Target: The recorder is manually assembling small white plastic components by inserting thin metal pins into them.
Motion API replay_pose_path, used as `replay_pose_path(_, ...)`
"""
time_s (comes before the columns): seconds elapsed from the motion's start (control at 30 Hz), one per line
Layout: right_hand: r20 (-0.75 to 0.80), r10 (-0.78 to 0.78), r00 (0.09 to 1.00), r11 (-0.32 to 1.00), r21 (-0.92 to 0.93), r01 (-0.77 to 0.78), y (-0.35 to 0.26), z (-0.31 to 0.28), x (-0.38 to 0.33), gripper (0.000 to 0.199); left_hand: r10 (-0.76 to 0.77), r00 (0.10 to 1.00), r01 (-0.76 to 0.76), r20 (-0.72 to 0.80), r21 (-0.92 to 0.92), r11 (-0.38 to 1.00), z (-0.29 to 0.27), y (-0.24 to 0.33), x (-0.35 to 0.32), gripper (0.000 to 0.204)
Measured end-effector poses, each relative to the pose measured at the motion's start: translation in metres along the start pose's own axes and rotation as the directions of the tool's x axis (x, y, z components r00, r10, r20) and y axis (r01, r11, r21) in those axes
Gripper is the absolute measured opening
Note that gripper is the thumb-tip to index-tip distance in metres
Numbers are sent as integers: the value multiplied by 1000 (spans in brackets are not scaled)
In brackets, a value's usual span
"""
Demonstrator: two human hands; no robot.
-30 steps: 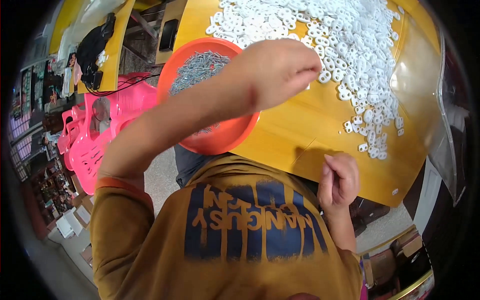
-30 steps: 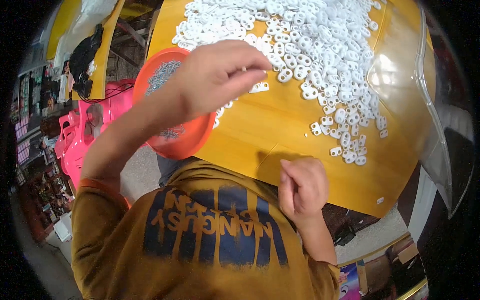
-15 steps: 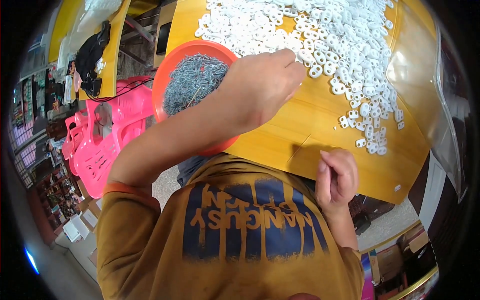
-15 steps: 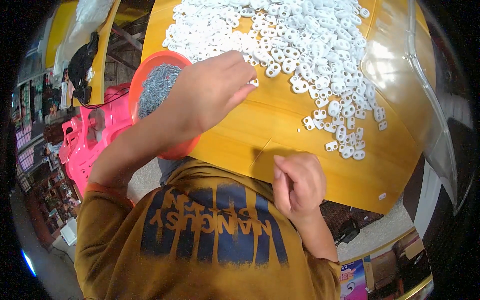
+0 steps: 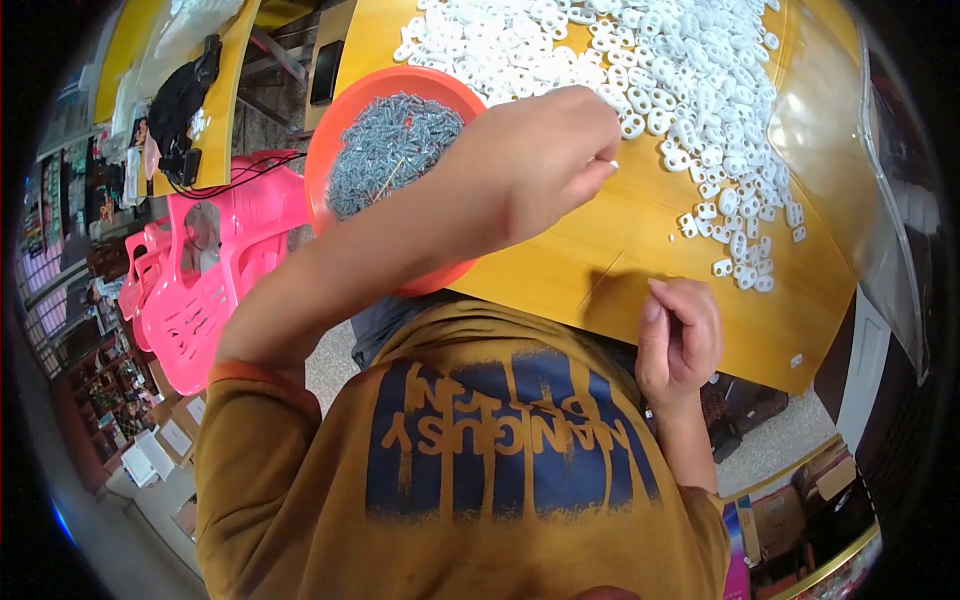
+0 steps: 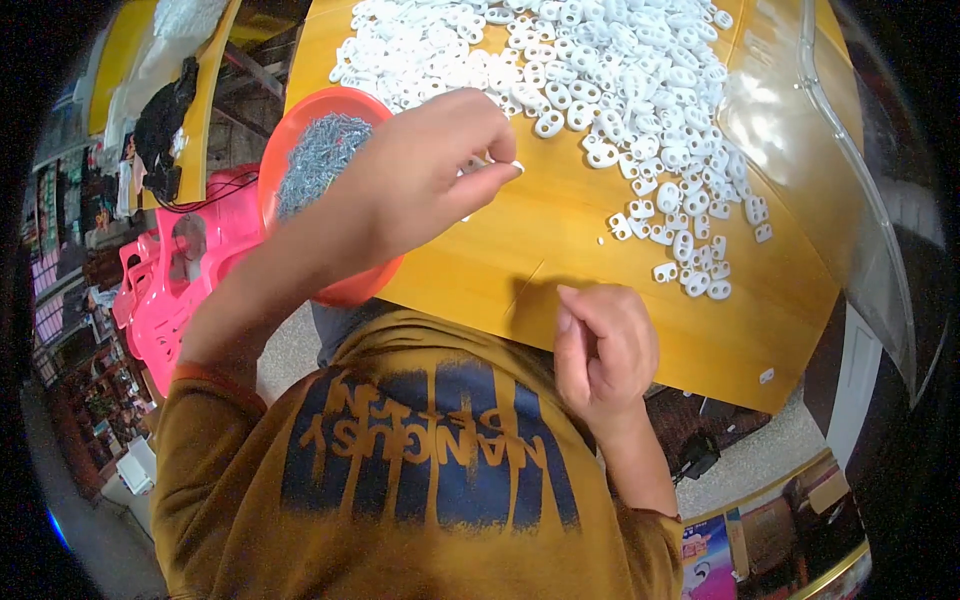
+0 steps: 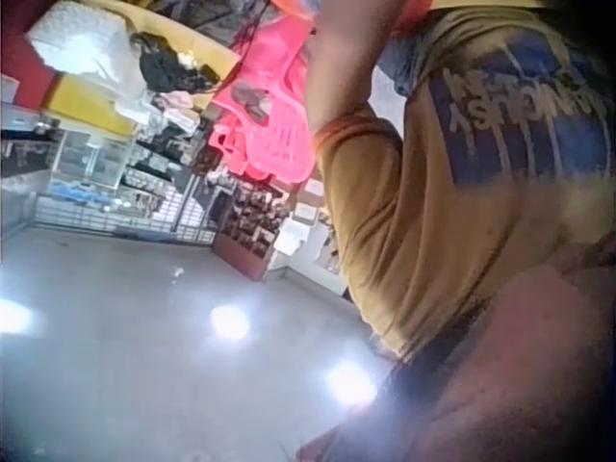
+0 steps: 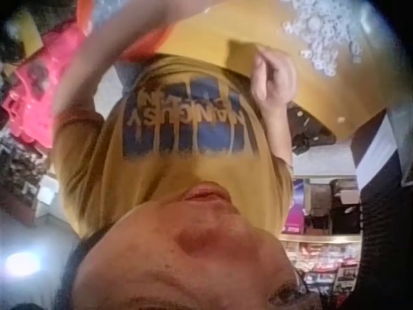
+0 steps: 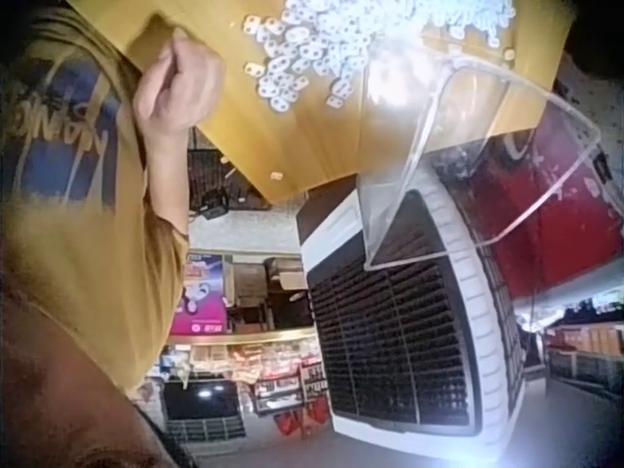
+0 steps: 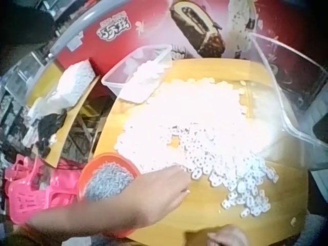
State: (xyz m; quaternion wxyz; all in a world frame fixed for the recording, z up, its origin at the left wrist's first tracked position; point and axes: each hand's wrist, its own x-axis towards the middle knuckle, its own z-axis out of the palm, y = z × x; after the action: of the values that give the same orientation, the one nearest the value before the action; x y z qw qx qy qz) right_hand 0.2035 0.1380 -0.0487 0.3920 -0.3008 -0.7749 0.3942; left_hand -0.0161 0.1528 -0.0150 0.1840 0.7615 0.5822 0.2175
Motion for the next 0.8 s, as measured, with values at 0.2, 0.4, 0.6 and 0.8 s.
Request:
replay_pose_path(0.2,-15,200,980,972,132,-197,-7,0,0,14,-465,839,488,282,-767,417,-28,35,-21,7)
replay_pose_path(0.4,97,348,932,827,437,-355,-45,10,38,17,-418,866,362,274,-921,148,-28,50,-52,14)
replay_pose_path(0.6,315,387,866,655,568,-499,-65,23,49,10,-367,921,212,133,-960,184,-27,49,-70,14)
replay_pose_path(0.8,268,507,819,603,569,-559,-76,46,49,8,-481,827,218,292,-954,-205,-26,53,-89,12)
